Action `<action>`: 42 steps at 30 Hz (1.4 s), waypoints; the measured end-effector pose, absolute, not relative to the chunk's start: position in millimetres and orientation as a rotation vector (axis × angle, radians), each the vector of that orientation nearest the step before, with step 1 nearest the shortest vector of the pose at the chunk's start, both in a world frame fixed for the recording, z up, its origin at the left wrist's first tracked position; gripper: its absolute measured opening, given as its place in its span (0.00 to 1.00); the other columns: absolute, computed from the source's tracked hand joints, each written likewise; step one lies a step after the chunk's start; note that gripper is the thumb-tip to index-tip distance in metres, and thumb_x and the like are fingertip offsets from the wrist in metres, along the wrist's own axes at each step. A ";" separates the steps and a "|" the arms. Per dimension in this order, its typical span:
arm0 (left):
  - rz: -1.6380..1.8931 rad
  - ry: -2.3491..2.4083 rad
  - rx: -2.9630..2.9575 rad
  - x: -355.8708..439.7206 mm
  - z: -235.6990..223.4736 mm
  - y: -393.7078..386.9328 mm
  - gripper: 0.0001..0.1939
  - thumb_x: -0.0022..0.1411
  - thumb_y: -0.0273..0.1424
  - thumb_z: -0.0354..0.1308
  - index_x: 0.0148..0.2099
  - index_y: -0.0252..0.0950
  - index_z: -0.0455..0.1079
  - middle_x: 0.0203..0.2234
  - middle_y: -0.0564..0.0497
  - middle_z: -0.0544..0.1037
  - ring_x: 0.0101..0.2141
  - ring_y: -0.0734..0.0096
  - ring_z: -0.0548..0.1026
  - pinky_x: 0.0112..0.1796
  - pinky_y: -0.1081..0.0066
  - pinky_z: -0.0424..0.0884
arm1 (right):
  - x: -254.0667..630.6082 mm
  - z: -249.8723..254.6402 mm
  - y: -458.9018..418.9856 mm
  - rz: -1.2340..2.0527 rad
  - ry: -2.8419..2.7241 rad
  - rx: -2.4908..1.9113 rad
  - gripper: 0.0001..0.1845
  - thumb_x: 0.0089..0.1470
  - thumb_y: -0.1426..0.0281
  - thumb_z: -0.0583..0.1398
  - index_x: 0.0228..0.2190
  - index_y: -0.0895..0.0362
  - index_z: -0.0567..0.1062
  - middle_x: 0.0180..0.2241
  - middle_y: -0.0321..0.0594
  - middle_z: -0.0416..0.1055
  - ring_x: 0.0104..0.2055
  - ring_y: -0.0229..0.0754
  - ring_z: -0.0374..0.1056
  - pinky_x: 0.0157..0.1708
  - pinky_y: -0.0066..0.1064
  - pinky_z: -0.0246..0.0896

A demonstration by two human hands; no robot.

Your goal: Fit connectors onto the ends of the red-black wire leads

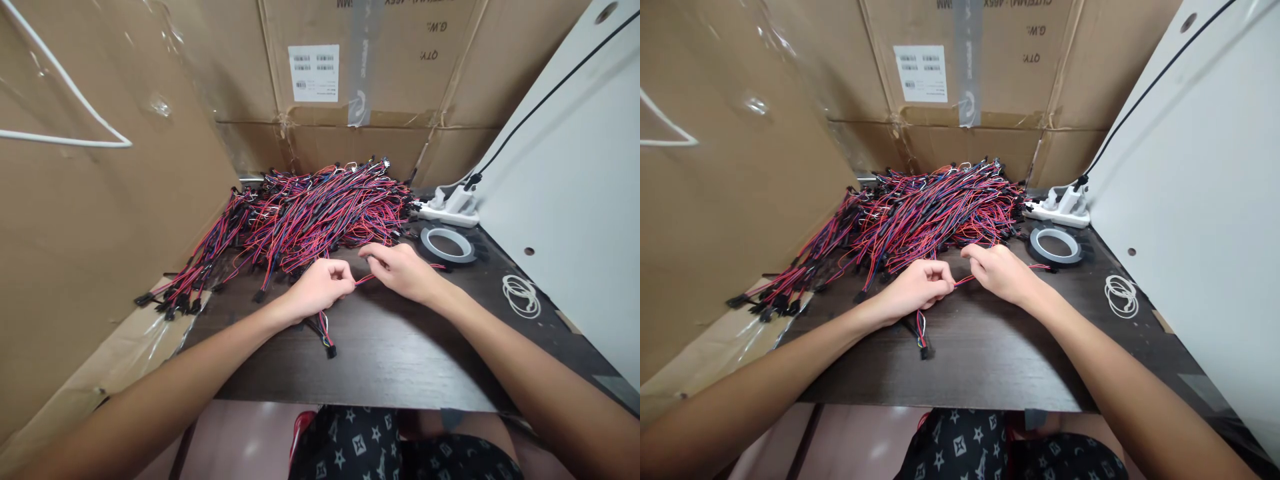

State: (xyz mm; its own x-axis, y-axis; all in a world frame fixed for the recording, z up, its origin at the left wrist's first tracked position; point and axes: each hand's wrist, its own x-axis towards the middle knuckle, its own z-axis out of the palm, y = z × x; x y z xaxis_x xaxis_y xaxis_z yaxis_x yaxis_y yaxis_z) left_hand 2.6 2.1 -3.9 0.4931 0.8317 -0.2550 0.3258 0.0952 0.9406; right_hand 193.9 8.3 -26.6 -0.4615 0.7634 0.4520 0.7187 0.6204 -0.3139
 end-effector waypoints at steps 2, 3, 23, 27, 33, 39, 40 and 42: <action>0.512 1.046 1.478 2.6 -3.6 1.8 0.07 0.51 0.21 0.54 0.23 0.33 0.63 0.11 0.60 0.60 0.12 0.86 0.55 0.14 0.82 0.47 | 194.3 -26.0 8.3 0.090 -2.288 -1.139 0.16 0.55 0.76 0.50 0.38 0.59 0.75 0.22 0.38 0.72 0.20 0.35 0.62 0.25 0.26 0.54; 0.510 1.038 1.465 2.6 -3.3 1.7 0.07 0.51 0.21 0.54 0.23 0.33 0.63 0.11 0.61 0.60 0.12 0.86 0.54 0.14 0.82 0.47 | 194.5 -25.7 8.4 0.087 -2.286 -1.128 0.15 0.55 0.76 0.50 0.38 0.59 0.75 0.22 0.38 0.72 0.19 0.34 0.61 0.25 0.26 0.53; 0.523 1.083 1.405 4.9 -0.7 -0.6 0.08 0.56 0.22 0.55 0.26 0.29 0.71 0.12 0.59 0.59 0.12 0.86 0.53 0.15 0.80 0.45 | 195.4 -25.1 9.0 0.093 -2.238 -1.112 0.15 0.55 0.76 0.50 0.38 0.58 0.75 0.23 0.38 0.73 0.20 0.35 0.64 0.26 0.26 0.56; 0.617 1.104 1.369 6.3 -1.5 -0.5 0.07 0.55 0.21 0.55 0.25 0.30 0.69 0.12 0.59 0.61 0.13 0.86 0.54 0.15 0.81 0.47 | 195.6 -25.5 9.7 0.096 -2.212 -1.107 0.15 0.54 0.77 0.50 0.38 0.58 0.75 0.27 0.40 0.75 0.23 0.36 0.67 0.29 0.26 0.59; 0.674 1.111 1.295 7.2 -1.5 0.0 0.07 0.56 0.20 0.55 0.26 0.30 0.67 0.12 0.59 0.62 0.11 0.86 0.54 0.14 0.82 0.46 | 195.2 -24.3 9.9 0.072 -2.213 -1.104 0.15 0.54 0.77 0.51 0.38 0.58 0.75 0.24 0.37 0.73 0.19 0.34 0.62 0.26 0.25 0.56; 0.696 1.087 1.249 7.7 -1.8 -1.4 0.08 0.56 0.20 0.54 0.25 0.31 0.64 0.11 0.59 0.62 0.11 0.87 0.53 0.13 0.82 0.46 | 194.9 -24.8 11.0 0.008 -2.194 -1.039 0.15 0.53 0.78 0.51 0.36 0.60 0.75 0.22 0.36 0.72 0.18 0.33 0.59 0.25 0.24 0.54; 0.695 1.084 1.256 7.6 -2.5 -1.2 0.08 0.56 0.20 0.54 0.25 0.31 0.64 0.12 0.59 0.62 0.11 0.87 0.53 0.13 0.82 0.46 | 194.9 -24.8 11.2 0.008 -2.195 -1.036 0.14 0.53 0.78 0.51 0.36 0.60 0.75 0.21 0.36 0.72 0.18 0.33 0.59 0.25 0.24 0.54; 0.694 1.081 1.289 7.2 -4.6 -0.2 0.07 0.55 0.21 0.53 0.25 0.32 0.64 0.12 0.60 0.62 0.11 0.87 0.53 0.13 0.82 0.46 | 194.9 -24.9 11.3 0.018 -2.197 -1.039 0.14 0.53 0.78 0.51 0.36 0.60 0.75 0.21 0.36 0.72 0.18 0.32 0.59 0.25 0.24 0.54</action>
State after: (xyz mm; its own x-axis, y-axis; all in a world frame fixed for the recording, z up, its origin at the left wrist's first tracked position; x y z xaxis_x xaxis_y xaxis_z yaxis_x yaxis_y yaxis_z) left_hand 7.2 -0.2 -4.6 0.3790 0.8939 -0.2392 0.1552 0.1935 0.9688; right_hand 194.9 11.3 -24.9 -0.4362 0.6841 0.5846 0.6742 0.6787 -0.2912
